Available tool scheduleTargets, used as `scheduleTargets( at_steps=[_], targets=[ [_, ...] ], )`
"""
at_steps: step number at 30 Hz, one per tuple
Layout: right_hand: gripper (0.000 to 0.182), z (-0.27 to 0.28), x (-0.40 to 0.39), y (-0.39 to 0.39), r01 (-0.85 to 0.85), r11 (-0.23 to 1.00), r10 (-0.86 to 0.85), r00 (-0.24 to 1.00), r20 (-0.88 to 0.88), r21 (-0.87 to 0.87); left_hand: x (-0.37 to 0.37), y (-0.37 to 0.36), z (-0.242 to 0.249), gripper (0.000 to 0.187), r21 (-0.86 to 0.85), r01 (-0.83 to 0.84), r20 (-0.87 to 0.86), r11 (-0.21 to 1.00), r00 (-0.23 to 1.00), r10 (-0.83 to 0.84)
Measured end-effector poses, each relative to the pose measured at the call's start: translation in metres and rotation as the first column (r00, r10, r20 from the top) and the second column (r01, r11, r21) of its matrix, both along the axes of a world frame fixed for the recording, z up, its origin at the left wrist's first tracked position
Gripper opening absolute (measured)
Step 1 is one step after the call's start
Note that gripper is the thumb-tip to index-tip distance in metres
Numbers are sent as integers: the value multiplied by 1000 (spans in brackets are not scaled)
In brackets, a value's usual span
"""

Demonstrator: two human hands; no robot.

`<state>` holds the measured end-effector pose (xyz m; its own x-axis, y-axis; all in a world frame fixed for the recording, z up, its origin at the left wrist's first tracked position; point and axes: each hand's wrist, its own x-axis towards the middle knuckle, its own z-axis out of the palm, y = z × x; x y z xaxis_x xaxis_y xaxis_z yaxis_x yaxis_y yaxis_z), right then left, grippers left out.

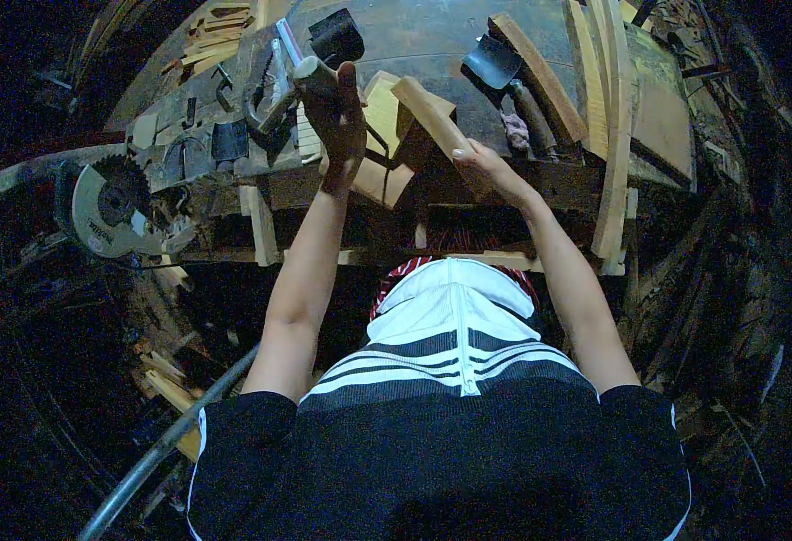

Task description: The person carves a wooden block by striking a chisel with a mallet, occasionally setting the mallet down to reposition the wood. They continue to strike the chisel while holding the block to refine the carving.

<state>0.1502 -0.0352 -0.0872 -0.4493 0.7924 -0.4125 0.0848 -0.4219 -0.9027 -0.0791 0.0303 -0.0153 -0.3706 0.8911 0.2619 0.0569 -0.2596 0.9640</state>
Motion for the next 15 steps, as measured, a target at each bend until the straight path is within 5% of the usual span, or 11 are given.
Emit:
scheduleTargets(
  at_steps=[5,11,15],
  targets=[
    [64,-9,3,1,-10,997,10,1000,2,-80,-2,5,-9,19,71,13,22,997,1000,-14],
    [51,-9,0,1,-6,999,5,1000,-16,-38,2,4,-9,16,130,-35,-21,991,999,38],
    [67,3,1,1,-11,998,13,999,39,-62,-3,7,-16,20,110,-61,-121,992,990,75]
  ],
)
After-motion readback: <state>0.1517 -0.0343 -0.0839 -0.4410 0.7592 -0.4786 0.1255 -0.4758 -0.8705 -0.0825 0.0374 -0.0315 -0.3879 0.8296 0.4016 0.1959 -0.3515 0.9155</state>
